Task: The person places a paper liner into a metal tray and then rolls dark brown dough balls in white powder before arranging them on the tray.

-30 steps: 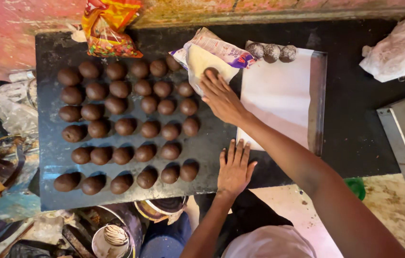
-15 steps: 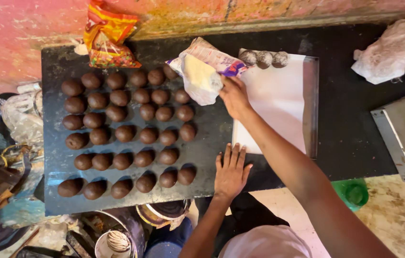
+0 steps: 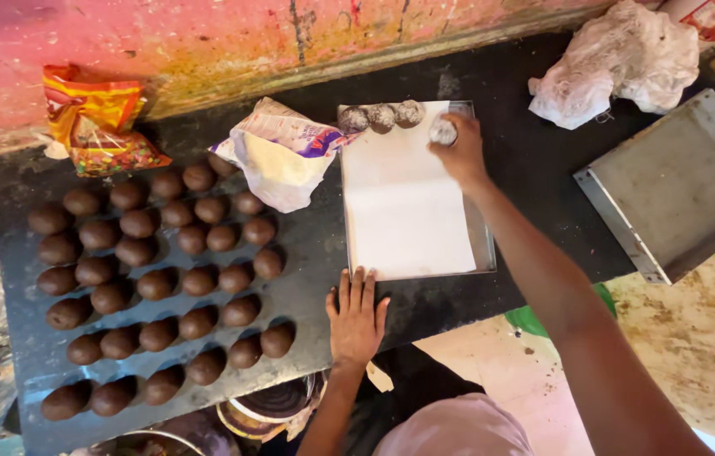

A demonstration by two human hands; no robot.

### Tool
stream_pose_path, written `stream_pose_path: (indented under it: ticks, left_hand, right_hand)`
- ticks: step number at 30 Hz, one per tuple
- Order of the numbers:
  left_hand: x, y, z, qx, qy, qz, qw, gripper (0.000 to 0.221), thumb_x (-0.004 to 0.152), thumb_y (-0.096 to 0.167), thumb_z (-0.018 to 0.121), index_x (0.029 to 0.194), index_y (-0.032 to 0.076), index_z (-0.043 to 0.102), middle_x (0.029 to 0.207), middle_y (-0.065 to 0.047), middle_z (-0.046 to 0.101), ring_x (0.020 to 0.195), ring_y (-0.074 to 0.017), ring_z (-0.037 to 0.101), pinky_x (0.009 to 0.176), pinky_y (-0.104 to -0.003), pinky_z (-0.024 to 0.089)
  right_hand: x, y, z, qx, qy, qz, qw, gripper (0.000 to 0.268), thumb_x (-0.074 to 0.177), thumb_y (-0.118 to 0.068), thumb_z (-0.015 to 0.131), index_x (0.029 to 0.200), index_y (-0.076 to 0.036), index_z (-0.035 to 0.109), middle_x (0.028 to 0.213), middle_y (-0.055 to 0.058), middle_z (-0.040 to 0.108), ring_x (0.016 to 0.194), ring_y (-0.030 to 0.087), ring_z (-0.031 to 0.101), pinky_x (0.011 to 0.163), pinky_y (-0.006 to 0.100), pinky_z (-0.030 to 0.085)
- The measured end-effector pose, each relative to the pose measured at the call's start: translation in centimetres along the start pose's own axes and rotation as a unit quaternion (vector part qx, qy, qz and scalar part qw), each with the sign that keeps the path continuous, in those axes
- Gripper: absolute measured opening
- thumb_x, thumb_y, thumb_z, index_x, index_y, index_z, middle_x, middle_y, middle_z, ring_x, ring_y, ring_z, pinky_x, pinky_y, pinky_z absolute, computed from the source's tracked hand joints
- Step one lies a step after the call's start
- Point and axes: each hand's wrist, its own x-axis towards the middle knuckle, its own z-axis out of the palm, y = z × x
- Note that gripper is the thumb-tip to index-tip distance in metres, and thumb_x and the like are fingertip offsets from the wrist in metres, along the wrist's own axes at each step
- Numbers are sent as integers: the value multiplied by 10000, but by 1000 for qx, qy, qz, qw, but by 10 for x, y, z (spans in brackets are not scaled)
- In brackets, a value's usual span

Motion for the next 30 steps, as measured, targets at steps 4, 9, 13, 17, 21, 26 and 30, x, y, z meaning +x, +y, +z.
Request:
stream_pose_path:
  ticks: [4, 9, 13, 17, 21, 26, 30]
  left_hand:
    - [0, 1, 0, 3, 6, -2, 1000, 546, 1031, 416, 502, 1488, 118, 483, 1542, -125, 470, 1445, -353, 395, 1107, -579, 315]
    - [1, 2, -1, 8, 8, -4, 1000, 547, 1035, 423, 498, 1487, 116, 482, 1533, -124, 476, 1442, -349, 401, 1105, -579, 320]
    - [1, 2, 0, 5, 2, -7, 1000, 557, 1036, 432, 495, 1493, 114, 477, 1544, -127, 470, 1445, -352, 397, 1109, -580, 322]
    - [-4, -1, 3, 7, 0, -6, 1000, 584, 1034, 441, 483, 1506, 97, 473, 1564, -142, 459, 1457, -360, 383, 1118, -580, 314]
    - [-9, -4, 12, 1, -18, -18, 1000, 574, 1054, 456, 480, 1502, 98, 477, 1572, -136, 448, 1494, -358, 356, 1158, -586, 295]
    - [-15, -8, 28, 19, 19, 13, 1000, 630, 988, 465, 540, 1524, 142, 472, 1606, -144, 419, 1501, -352, 328, 1169, -603, 283]
    - [-12, -7, 31, 8, 31, 0, 999, 629, 977, 461, 561, 1535, 184, 482, 1605, -121, 428, 1520, -339, 312, 1148, -590, 290]
  right_hand:
    - [43, 47, 12, -23, -5, -32, 999, 589, 732, -106, 914, 1268, -65, 673, 1194, 191, 638, 1116, 347, 645, 960, 410, 531]
    - [54, 58, 35, 61, -27, 16, 998, 714, 723, -140, 894, 1368, -76, 593, 1217, 150, 667, 1116, 308, 688, 941, 383, 550]
    - [51, 39, 25, 3, -11, -31, 999, 800, 709, -124, 918, 1413, -51, 546, 1205, 200, 630, 1123, 376, 627, 963, 421, 522]
    - [27, -20, 8, -88, 73, -156, 981, 631, 791, -55, 838, 1355, -14, 559, 1237, 237, 613, 1173, 405, 580, 1019, 447, 477]
    - [-66, -124, 25, 129, -85, -222, 963, 300, 949, -6, 700, 1239, -51, 636, 1266, 183, 658, 1229, 347, 608, 1068, 436, 477]
    - [-226, -252, 81, 131, -427, -304, 841, 450, 927, -412, 725, 1162, -30, 693, 1123, 179, 681, 1054, 376, 632, 901, 476, 504]
    - [-257, -280, 84, 107, -378, -378, 838, 541, 790, -393, 803, 1105, -16, 577, 1055, 214, 644, 999, 431, 617, 856, 513, 503]
